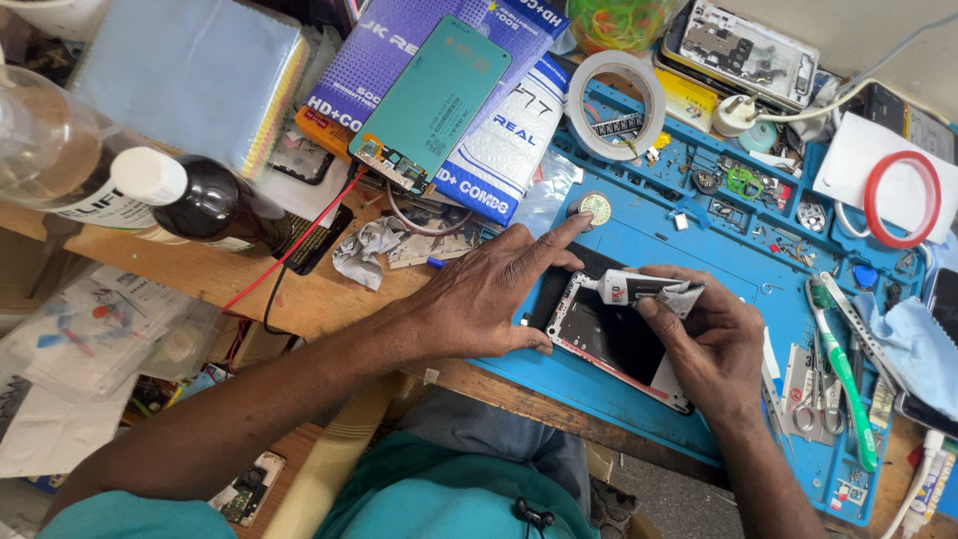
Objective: The person applies adhesive along the edges of a smartphone screen assembly, then uses a metal spudger to spread and press the adhesive. The person also handles a replacement battery and a new screen, positioning them near the work area.
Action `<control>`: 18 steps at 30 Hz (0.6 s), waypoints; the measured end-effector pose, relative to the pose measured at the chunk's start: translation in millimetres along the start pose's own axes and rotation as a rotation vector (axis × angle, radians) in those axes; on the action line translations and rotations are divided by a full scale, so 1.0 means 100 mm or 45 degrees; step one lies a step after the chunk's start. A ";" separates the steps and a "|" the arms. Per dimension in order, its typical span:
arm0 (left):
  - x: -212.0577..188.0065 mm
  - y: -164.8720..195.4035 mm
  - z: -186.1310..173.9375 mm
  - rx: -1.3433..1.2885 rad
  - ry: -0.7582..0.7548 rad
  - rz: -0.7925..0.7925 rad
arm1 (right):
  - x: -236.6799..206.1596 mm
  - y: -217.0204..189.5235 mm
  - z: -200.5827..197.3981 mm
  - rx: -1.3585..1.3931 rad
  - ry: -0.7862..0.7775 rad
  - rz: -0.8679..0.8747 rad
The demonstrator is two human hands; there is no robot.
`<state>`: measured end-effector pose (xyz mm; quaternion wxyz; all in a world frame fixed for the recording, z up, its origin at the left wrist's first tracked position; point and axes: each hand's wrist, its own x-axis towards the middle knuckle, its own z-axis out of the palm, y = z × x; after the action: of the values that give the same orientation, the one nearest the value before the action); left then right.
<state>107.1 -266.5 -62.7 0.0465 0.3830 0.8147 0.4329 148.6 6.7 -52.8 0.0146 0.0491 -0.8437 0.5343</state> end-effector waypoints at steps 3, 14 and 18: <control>0.00 -0.01 0.00 0.004 0.020 0.016 | 0.00 -0.01 0.01 -0.081 -0.005 -0.008; 0.00 -0.02 0.02 -0.008 0.013 -0.013 | -0.02 -0.09 0.06 -0.126 -0.030 -0.079; 0.00 -0.04 0.03 0.000 0.022 0.001 | -0.03 -0.09 0.07 -0.153 -0.026 -0.074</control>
<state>106.0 -265.9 -67.1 0.0393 0.3797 0.8148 0.4364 152.2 -3.7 -48.0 0.0243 0.0782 -0.8726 0.4815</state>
